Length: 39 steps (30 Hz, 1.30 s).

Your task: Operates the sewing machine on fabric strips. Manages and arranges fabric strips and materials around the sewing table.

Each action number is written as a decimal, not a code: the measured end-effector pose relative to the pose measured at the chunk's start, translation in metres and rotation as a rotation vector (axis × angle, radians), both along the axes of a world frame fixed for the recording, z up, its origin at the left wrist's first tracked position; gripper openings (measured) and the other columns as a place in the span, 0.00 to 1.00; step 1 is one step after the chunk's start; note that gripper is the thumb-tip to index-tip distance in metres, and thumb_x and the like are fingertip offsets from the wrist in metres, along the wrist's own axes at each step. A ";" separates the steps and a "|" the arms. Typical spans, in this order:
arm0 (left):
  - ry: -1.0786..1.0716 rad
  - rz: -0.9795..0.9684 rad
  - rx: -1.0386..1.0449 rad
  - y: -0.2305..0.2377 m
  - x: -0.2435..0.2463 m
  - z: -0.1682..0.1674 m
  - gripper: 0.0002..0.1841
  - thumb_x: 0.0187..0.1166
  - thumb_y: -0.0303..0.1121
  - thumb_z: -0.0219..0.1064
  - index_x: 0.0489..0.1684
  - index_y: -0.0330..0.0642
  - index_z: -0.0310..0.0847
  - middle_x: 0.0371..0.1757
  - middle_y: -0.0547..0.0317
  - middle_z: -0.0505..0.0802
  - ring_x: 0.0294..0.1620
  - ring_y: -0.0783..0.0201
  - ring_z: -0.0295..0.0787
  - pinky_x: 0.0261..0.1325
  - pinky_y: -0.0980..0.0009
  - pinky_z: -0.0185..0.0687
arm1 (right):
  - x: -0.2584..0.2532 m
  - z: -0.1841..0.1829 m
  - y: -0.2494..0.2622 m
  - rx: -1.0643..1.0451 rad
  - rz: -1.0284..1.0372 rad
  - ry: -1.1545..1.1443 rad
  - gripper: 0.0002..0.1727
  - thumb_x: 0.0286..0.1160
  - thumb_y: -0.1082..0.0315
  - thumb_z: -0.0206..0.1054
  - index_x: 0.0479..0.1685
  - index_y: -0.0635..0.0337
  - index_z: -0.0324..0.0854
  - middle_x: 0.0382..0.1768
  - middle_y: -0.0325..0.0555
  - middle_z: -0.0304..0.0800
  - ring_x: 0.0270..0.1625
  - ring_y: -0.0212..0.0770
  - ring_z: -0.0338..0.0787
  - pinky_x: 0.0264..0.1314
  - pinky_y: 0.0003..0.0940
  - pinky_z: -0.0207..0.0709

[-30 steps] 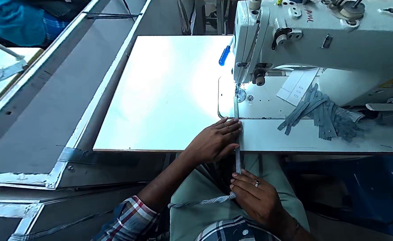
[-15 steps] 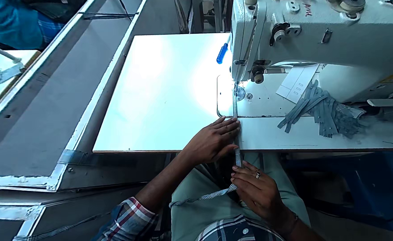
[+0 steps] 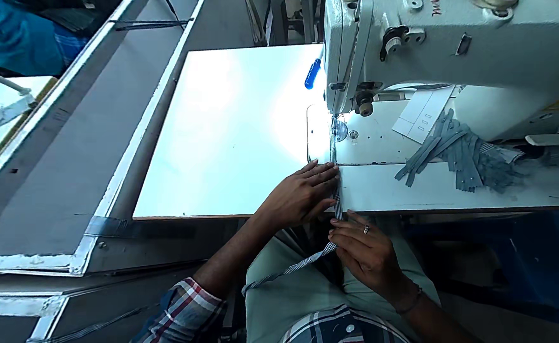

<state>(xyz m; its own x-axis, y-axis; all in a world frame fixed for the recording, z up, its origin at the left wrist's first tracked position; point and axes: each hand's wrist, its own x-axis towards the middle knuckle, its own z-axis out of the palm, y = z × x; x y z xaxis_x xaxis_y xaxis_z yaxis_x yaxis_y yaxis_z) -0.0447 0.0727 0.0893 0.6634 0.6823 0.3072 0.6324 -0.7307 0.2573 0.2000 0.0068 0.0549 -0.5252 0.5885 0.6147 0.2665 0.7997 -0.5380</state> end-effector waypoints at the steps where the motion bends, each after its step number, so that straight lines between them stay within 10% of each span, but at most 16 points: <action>1: -0.002 -0.010 0.002 -0.001 0.001 0.000 0.30 0.93 0.51 0.46 0.77 0.37 0.80 0.83 0.48 0.80 0.90 0.55 0.66 0.96 0.52 0.52 | -0.001 0.000 0.002 0.002 -0.001 -0.001 0.08 0.80 0.69 0.68 0.45 0.58 0.95 0.52 0.40 0.97 0.71 0.42 0.89 0.87 0.53 0.73; 39: 0.025 -0.004 -0.002 0.002 0.001 0.002 0.29 0.94 0.49 0.46 0.77 0.39 0.81 0.83 0.52 0.81 0.90 0.57 0.67 0.96 0.52 0.52 | -0.007 0.003 0.014 0.025 -0.012 -0.056 0.07 0.78 0.71 0.70 0.43 0.59 0.94 0.46 0.41 0.96 0.62 0.39 0.92 0.86 0.50 0.73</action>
